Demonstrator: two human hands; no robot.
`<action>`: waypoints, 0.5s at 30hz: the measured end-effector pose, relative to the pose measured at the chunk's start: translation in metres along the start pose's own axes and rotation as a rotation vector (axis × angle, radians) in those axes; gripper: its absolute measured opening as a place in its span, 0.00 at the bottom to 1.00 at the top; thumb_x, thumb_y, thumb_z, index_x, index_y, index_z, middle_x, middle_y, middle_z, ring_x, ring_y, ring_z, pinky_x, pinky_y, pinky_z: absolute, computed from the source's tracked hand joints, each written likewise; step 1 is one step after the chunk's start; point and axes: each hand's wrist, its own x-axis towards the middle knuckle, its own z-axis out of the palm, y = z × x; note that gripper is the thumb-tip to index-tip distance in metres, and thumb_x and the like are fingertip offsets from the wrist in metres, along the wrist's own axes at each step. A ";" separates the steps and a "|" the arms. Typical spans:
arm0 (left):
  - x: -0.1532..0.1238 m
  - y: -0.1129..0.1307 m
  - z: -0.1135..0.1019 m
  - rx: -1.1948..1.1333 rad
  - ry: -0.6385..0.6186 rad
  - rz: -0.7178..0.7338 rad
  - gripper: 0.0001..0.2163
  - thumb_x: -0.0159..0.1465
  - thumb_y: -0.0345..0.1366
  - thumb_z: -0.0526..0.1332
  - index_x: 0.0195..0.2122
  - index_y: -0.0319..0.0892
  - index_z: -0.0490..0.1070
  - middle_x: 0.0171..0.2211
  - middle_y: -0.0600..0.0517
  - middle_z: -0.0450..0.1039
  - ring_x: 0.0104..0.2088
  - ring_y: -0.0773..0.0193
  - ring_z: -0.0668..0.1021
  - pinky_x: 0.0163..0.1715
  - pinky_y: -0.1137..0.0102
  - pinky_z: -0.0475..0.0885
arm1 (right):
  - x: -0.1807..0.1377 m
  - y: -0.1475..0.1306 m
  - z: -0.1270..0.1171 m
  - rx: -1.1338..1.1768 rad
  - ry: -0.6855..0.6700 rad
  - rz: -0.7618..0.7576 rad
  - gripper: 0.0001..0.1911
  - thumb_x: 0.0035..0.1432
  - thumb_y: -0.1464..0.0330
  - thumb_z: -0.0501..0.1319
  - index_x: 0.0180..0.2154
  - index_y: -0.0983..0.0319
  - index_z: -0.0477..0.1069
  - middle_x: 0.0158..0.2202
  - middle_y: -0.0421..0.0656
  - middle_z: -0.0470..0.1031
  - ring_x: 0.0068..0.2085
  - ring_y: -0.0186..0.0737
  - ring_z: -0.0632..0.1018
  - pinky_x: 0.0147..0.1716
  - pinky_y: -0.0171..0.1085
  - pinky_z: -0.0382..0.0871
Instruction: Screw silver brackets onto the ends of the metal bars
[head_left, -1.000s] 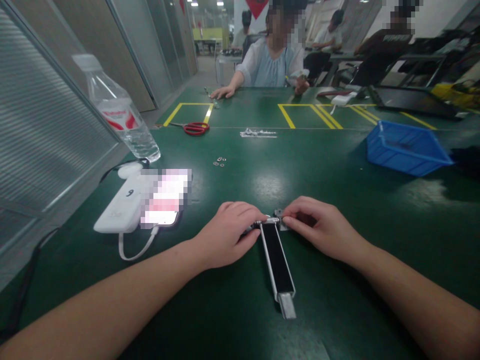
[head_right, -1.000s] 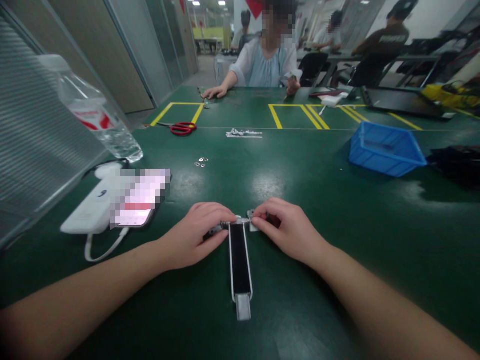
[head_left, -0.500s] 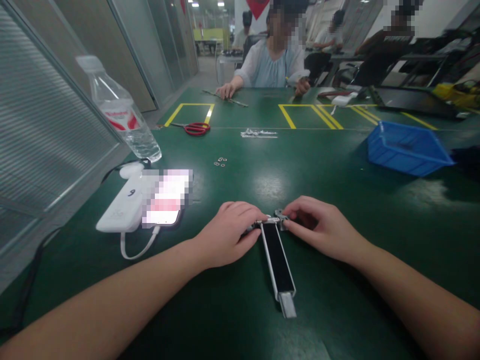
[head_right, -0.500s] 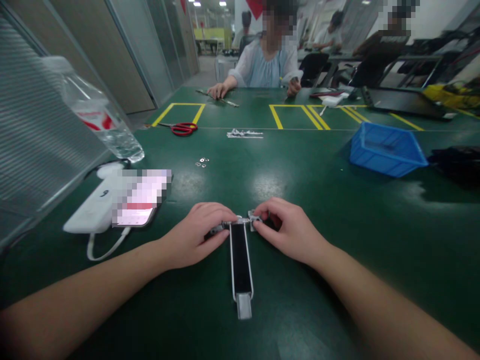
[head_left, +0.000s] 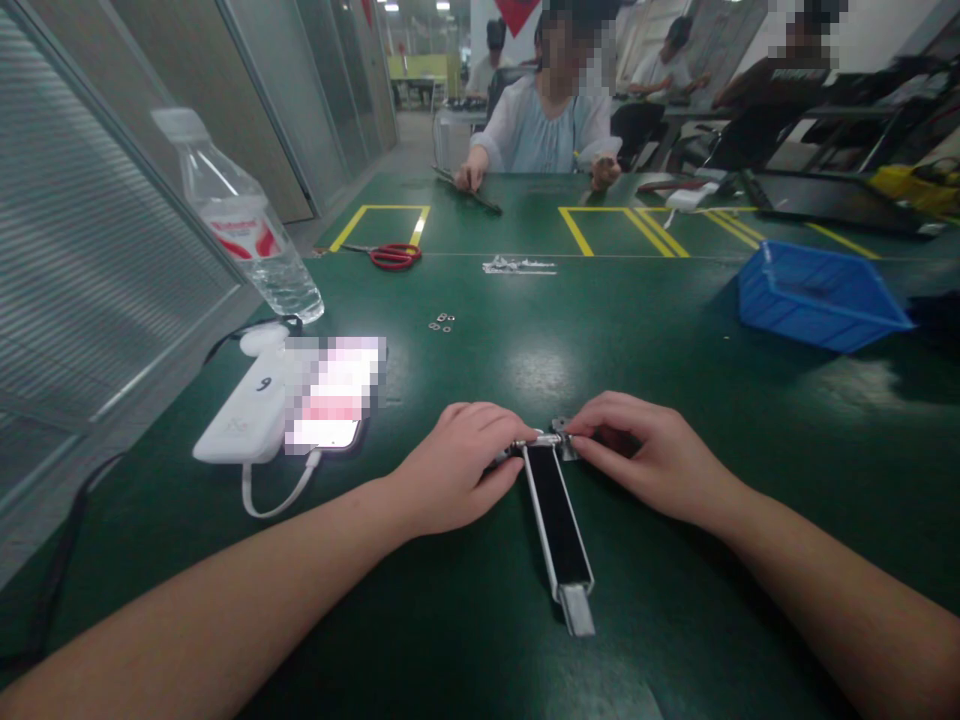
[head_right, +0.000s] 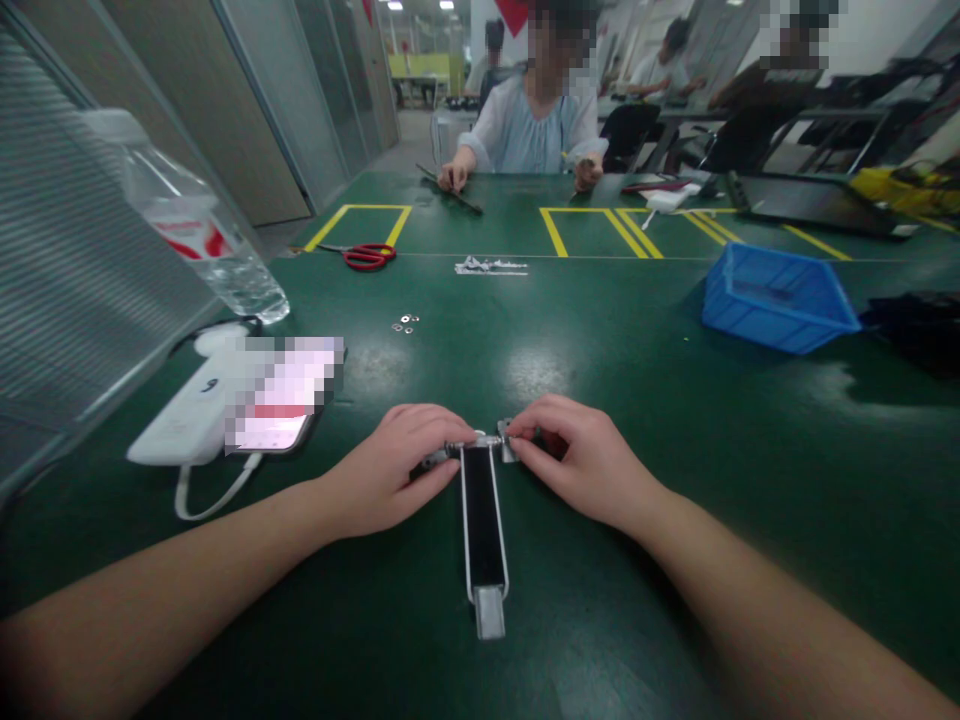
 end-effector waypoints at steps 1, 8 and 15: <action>0.000 0.000 0.000 0.000 -0.003 -0.001 0.11 0.65 0.30 0.53 0.48 0.42 0.67 0.47 0.48 0.74 0.51 0.57 0.72 0.51 0.56 0.62 | 0.000 0.000 0.000 -0.002 -0.001 0.003 0.06 0.60 0.70 0.59 0.34 0.61 0.75 0.32 0.44 0.75 0.29 0.35 0.73 0.26 0.35 0.67; 0.000 0.001 0.000 0.003 -0.002 -0.001 0.11 0.66 0.30 0.54 0.48 0.43 0.67 0.47 0.48 0.74 0.51 0.57 0.72 0.52 0.56 0.62 | -0.001 0.002 0.001 0.007 -0.011 0.034 0.06 0.61 0.69 0.59 0.35 0.60 0.75 0.32 0.44 0.76 0.31 0.37 0.75 0.28 0.37 0.69; 0.000 0.001 0.000 0.011 -0.007 -0.005 0.11 0.65 0.30 0.54 0.48 0.43 0.67 0.48 0.48 0.74 0.51 0.57 0.72 0.51 0.56 0.62 | 0.000 0.003 0.002 -0.002 -0.024 0.044 0.08 0.62 0.68 0.58 0.35 0.61 0.76 0.33 0.45 0.77 0.33 0.39 0.76 0.31 0.38 0.70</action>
